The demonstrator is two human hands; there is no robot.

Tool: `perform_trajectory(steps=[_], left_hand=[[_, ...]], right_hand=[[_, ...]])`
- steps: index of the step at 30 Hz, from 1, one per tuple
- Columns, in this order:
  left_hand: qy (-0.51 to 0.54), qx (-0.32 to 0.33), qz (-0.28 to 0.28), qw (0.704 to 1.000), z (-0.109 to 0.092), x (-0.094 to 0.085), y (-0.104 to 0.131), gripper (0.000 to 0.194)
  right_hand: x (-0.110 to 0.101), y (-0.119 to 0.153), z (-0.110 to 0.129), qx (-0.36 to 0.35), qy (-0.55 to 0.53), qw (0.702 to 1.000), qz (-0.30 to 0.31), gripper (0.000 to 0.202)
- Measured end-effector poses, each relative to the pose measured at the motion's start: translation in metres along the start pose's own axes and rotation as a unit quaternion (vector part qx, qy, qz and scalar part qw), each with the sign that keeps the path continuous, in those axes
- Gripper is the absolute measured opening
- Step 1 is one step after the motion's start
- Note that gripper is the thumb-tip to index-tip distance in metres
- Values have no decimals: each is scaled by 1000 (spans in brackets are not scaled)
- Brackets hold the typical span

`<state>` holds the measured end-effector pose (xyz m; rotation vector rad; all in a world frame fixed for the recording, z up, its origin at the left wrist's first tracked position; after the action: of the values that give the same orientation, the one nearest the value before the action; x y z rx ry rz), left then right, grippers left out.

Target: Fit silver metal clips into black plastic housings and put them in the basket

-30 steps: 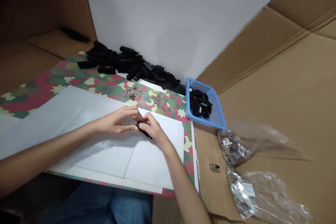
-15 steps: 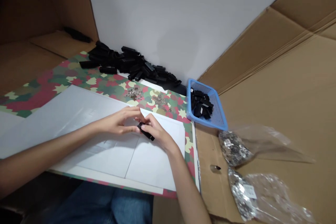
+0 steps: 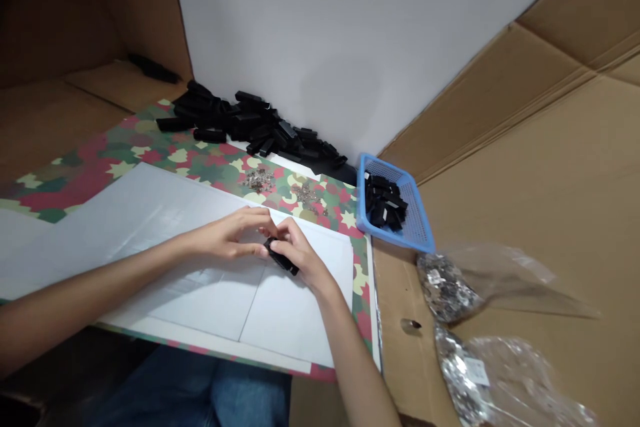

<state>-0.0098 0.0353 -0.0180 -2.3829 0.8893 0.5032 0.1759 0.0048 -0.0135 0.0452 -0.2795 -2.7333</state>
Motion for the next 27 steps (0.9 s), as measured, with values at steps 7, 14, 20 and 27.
perform_trajectory(steps=[7, 14, 20, 27], left_hand=[[12, 9, -6, 1000, 0, 2, 0, 24], [26, 18, -9, 999, 1, 3, 0, 22], [27, 22, -8, 999, 0, 3, 1, 21], [26, 32, -8, 999, -1, 2, 0, 23]], right_hand=[[3, -2, -4, -6, -34, 999, -22, 17], [5, -2, -5, -10, -38, 999, -35, 17], [5, -3, -7, -12, -24, 999, -42, 17], [6, -2, -7, -13, -12, 999, -47, 16]])
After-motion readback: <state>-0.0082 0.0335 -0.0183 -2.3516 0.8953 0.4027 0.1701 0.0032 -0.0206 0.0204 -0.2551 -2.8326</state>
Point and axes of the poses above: each hand's wrist, its own y-axis away from the middle knuckle, its own x-axis out of the palm, z = x × y, the point moved 1 cm from there along -y, towards the middle knuckle, and after that the axes turned 3 degrees about -z, right-handed, at the moved point
